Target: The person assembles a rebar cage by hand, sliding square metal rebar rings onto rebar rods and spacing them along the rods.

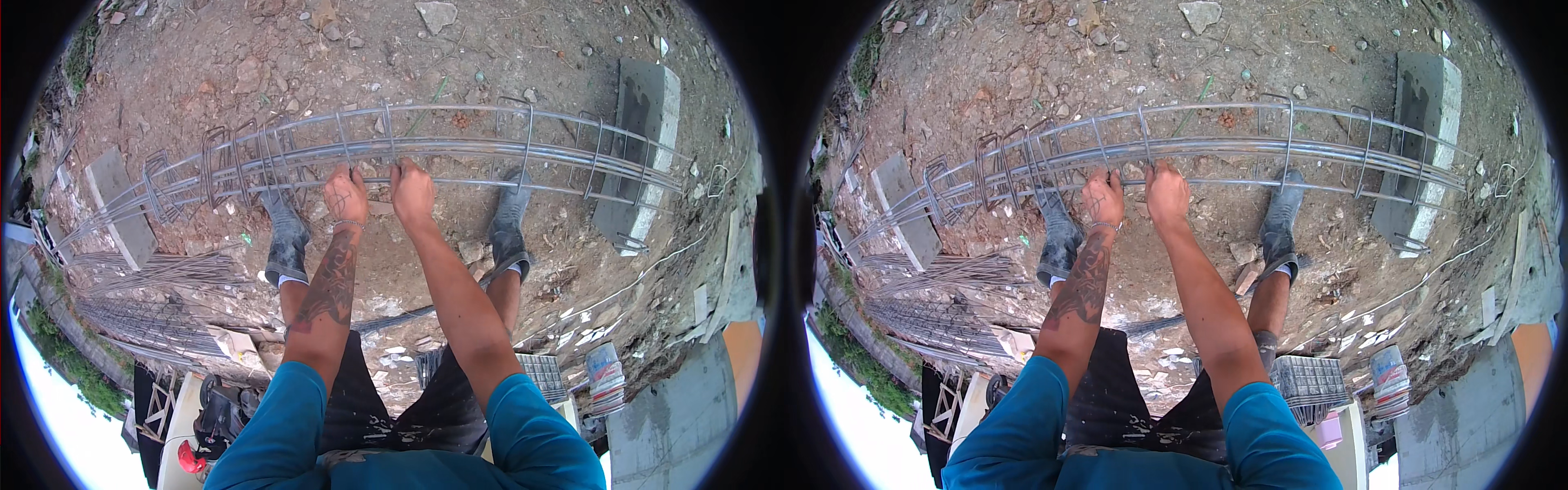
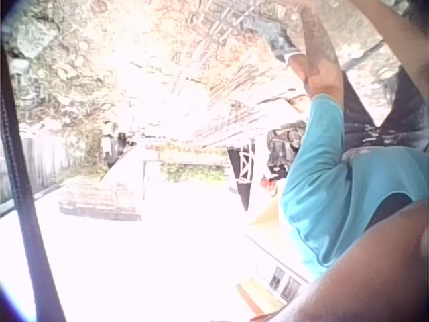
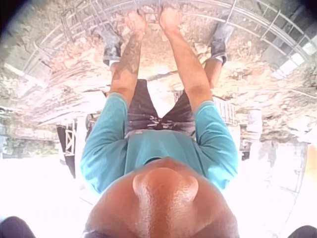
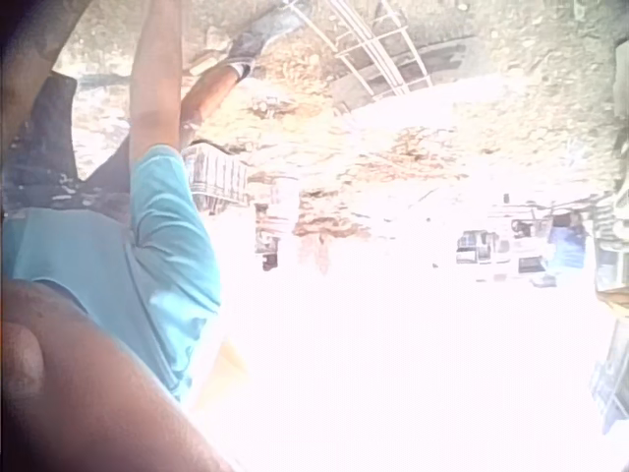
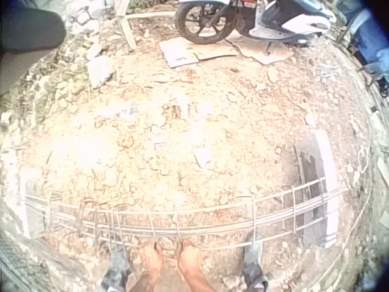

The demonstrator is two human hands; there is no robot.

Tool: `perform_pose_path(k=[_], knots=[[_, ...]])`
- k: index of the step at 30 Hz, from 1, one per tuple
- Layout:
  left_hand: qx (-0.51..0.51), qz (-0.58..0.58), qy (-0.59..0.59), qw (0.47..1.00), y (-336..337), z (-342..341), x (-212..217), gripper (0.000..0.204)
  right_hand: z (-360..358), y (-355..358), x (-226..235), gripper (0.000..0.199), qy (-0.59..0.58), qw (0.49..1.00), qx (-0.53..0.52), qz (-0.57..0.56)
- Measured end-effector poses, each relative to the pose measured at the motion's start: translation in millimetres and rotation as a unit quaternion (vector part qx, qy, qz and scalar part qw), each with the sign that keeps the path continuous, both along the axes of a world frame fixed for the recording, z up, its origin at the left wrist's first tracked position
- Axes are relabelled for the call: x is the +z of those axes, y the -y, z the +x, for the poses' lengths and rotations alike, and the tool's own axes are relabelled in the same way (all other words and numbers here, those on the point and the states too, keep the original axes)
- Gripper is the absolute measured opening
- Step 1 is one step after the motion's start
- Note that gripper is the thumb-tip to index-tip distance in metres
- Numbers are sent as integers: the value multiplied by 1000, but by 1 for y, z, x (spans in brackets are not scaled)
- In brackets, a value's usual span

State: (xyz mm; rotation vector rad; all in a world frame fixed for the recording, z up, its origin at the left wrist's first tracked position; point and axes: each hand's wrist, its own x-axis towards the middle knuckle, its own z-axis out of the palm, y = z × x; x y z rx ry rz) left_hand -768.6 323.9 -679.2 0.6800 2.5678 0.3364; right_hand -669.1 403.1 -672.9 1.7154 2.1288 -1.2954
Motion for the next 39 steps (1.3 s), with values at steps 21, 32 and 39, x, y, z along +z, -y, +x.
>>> perform_pose_path(k=[21, 32, 39], knots=[[155, 16, -238, 959, 346, -441, 53, 68, -247, 159, -20, 48, -70, 968, -237, 49], [207, -18, 44, 977, 349, -523, 16, 60, -302, 190, -14, 51, -44, 986, -157, -24], [82, -91, 121, 985, 355, -540, 22, 49, -403, 259, -6, 56, -93, 977, -194, 4]])
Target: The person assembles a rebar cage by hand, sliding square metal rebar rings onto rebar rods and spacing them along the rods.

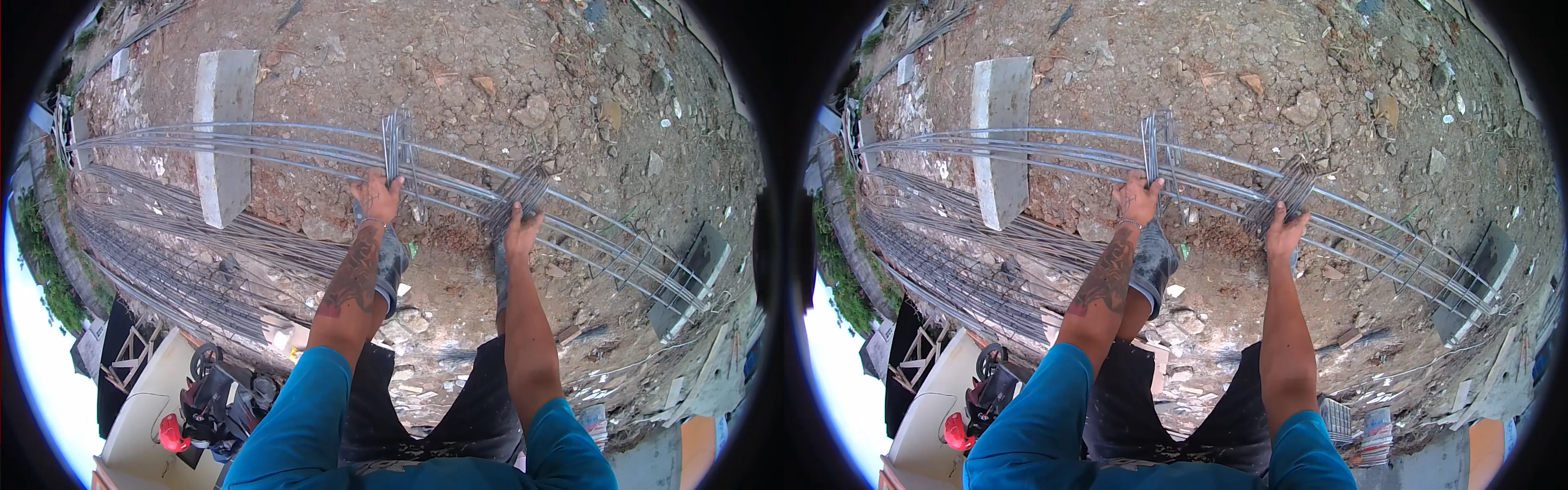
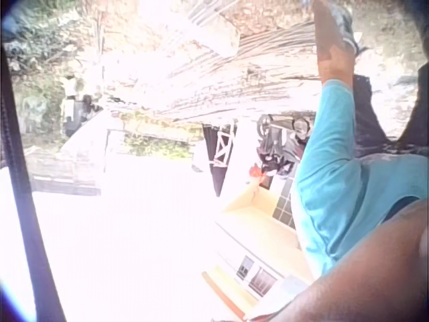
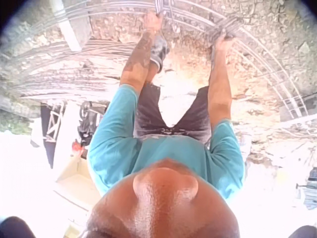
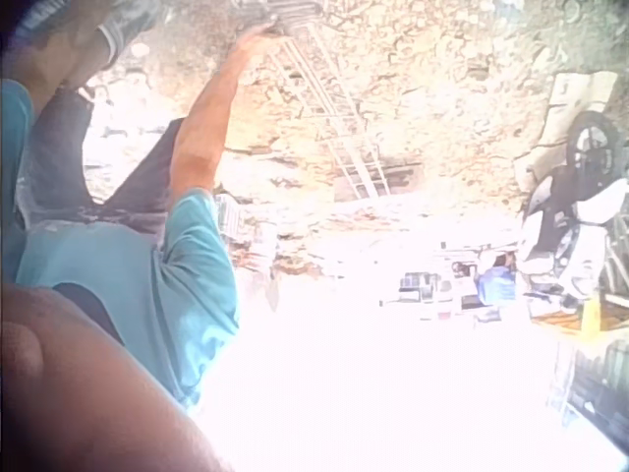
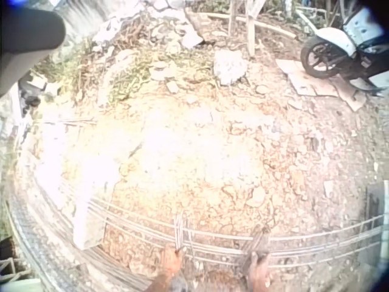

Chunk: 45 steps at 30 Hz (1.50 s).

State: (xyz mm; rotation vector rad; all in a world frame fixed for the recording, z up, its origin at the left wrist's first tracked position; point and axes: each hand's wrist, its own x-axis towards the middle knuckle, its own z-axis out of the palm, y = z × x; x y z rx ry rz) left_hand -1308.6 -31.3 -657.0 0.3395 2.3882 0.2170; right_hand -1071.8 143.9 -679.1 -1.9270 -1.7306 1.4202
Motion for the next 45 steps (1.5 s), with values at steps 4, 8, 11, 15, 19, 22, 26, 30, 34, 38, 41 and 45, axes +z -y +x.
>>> perform_pose_path(k=[4, 8, 11, 15, 19, 22, 26, 30, 34, 38, 41, 45], knots=[[-38, 76, -38, 996, 12, 2, 5, 30, -63, 39, 8, 59, 38, 996, 8, 80], [-72, 138, -56, 986, 31, -23, 10, 22, -130, 88, 15, 62, 189, 978, 54, 67], [-88, 174, -56, 979, 43, -61, 6, 23, -194, 138, 15, 60, 164, 978, 37, 124], [-71, 185, -64, 978, 78, -107, 11, 22, -276, 209, 23, 58, 144, 978, 19, 147], [-54, 180, -109, 976, 122, -166, 11, 22, -343, 253, 33, 58, 47, 995, 16, 86], [-40, 159, -166, 972, 163, -217, 16, 24, -383, 279, 37, 46, 44, 999, 8, -1], [-38, 88, -223, 970, 195, -272, 22, 25, -425, 305, 34, 30, 97, 991, 90, -13], [-34, 115, -293, 949, 193, -264, 36, 41, -430, 304, 33, 30, 55, 994, 67, -63], [-178, 114, -190, 959, 173, -229, 42, 51, -400, 275, 33, 28, 38, 993, 72, -86], [-133, 100, -298, 940, 155, -197, 38, 44, -361, 246, 31, 25, 29, 992, 78, -100], [-118, 141, -145, 972, 137, -166, 30, 39, -333, 227, 35, 18, -11, 989, 103, -108], [1, 184, -52, 982, 118, -130, 9, 28, -307, 205, 44, 19, 51, 985, 144, -78]])
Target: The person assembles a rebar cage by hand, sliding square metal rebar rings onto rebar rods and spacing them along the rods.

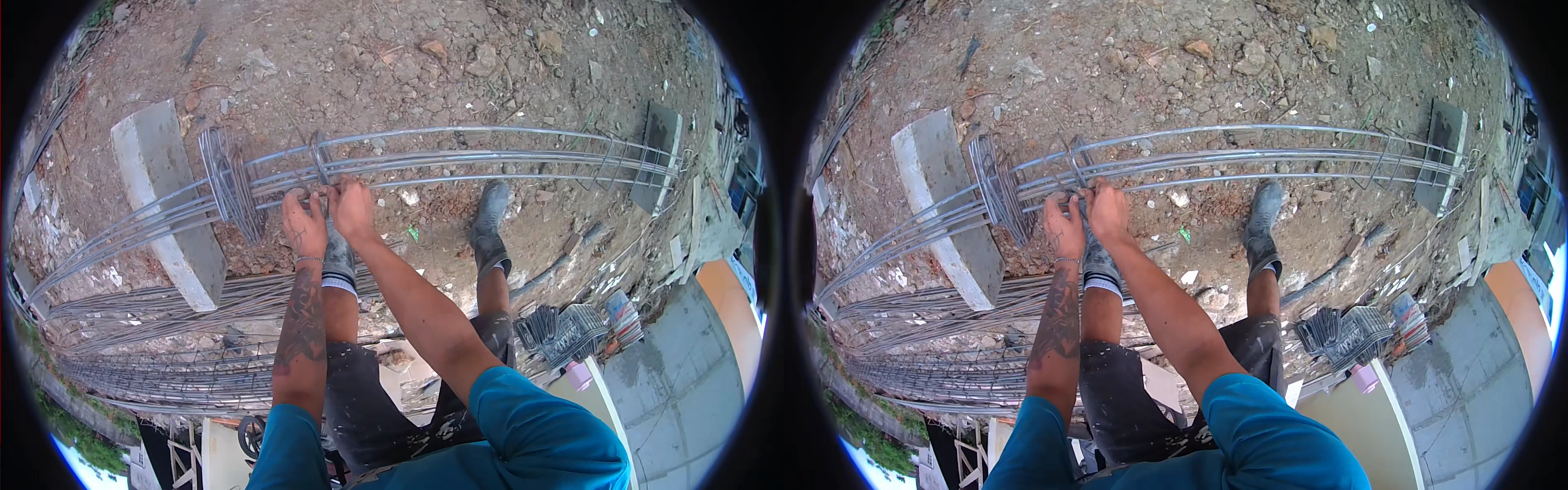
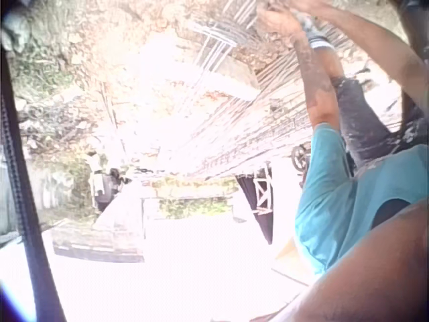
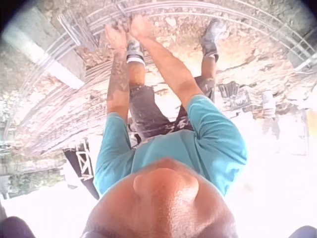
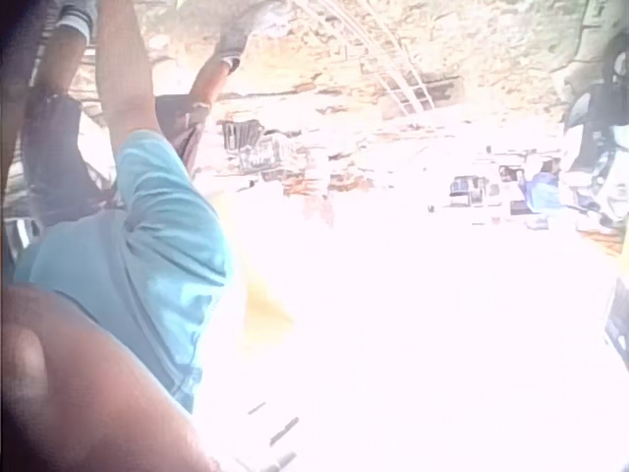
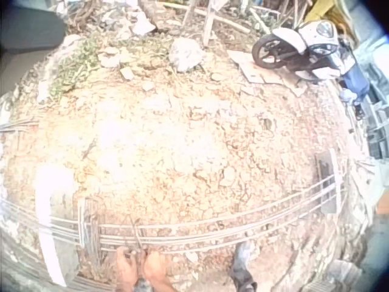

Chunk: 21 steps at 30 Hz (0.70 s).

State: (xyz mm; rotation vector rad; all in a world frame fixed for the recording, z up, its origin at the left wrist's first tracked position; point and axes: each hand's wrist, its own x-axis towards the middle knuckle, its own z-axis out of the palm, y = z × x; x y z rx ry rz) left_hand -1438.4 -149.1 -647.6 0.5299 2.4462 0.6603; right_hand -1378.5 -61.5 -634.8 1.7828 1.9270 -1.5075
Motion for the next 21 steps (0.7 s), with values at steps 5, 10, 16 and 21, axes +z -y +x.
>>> perform_pose_path(k=[5, 10, 16, 21], knots=[[-70, -47, -147, 986, -7, -2, -20, 26, 30, -31, 4, 22, 22, 996, -77, -34], [15, -158, -205, 966, -18, 2, -2, 35, 45, -51, 1, 21, 18, 998, -18, -65], [-151, -63, -85, 983, -54, 77, 13, 43, 90, -89, 6, 22, 31, 996, -45, 66], [-33, -62, -176, 982, -78, 101, 4, 41, 192, -153, 3, 25, 143, 983, 21, 116]])
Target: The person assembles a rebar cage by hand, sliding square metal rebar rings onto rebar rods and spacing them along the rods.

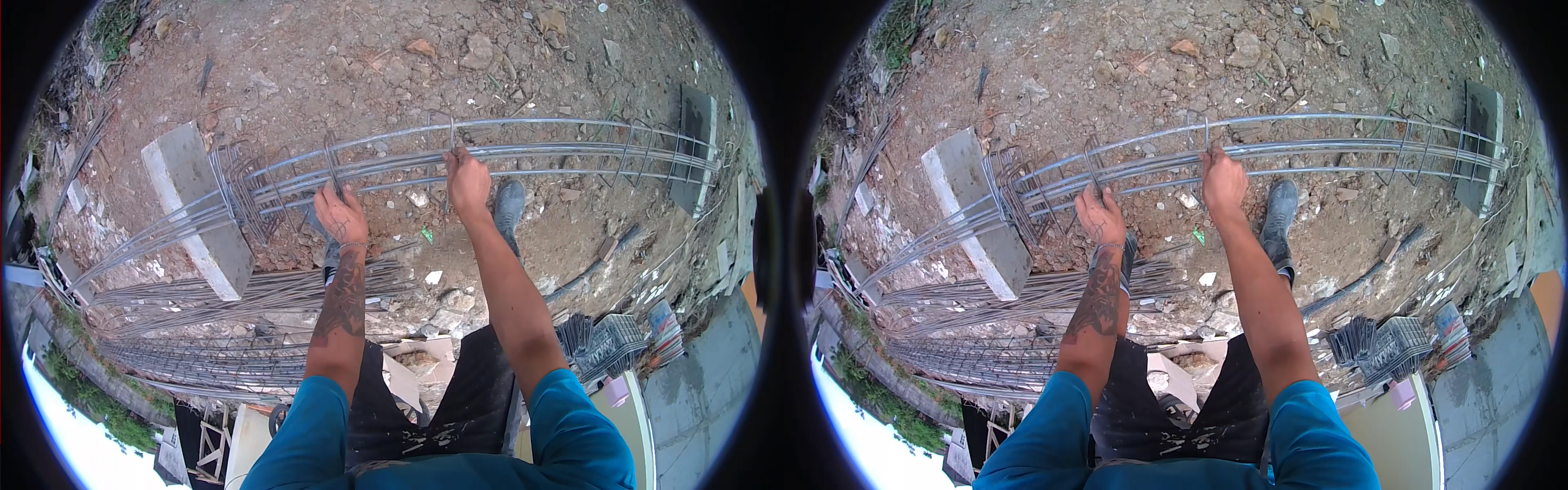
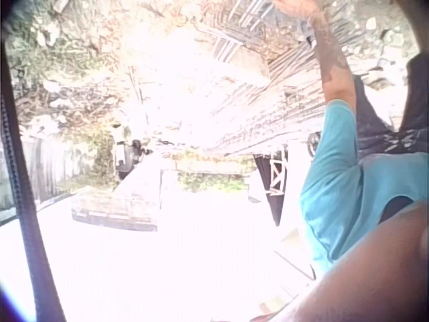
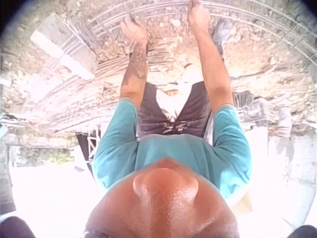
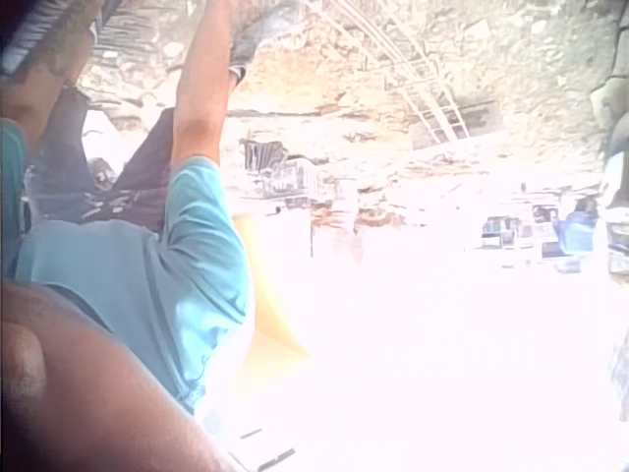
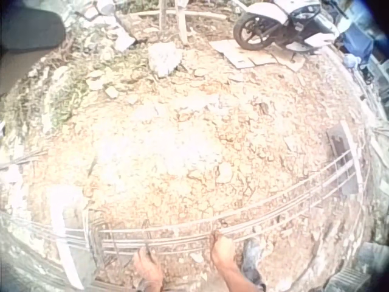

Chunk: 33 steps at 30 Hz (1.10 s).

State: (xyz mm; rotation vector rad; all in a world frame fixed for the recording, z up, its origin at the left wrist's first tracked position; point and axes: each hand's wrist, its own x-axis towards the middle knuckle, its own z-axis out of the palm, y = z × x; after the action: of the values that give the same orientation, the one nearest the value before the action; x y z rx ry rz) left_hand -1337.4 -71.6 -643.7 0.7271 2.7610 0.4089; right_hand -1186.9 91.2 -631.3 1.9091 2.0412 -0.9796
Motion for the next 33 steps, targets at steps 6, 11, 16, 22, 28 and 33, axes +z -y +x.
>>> perform_pose_path(k=[6, 11, 16, 22, 28, 33], knots=[[4, -63, 4, 998, -10, 7, -5, 30, 89, -57, -9, 24, 119, 992, 41, 16], [-41, -110, -69, 991, -9, -2, -5, 20, 116, -70, -14, 24, 107, 993, 41, 40], [-49, -38, -93, 994, -13, 8, 7, 16, 136, -80, -12, 25, 132, 991, 17, 25], [-64, 63, 43, 995, -56, 82, 13, 17, 144, -77, 0, 31, 80, 993, -34, 81], [-67, 15, 38, 997, -117, 158, -10, 19, 283, -130, -2, 49, 169, 947, -123, 242], [-40, 13, 108, 993, -133, 178, -25, 22, 369, -204, -27, 47, 179, 980, -42, 74]])
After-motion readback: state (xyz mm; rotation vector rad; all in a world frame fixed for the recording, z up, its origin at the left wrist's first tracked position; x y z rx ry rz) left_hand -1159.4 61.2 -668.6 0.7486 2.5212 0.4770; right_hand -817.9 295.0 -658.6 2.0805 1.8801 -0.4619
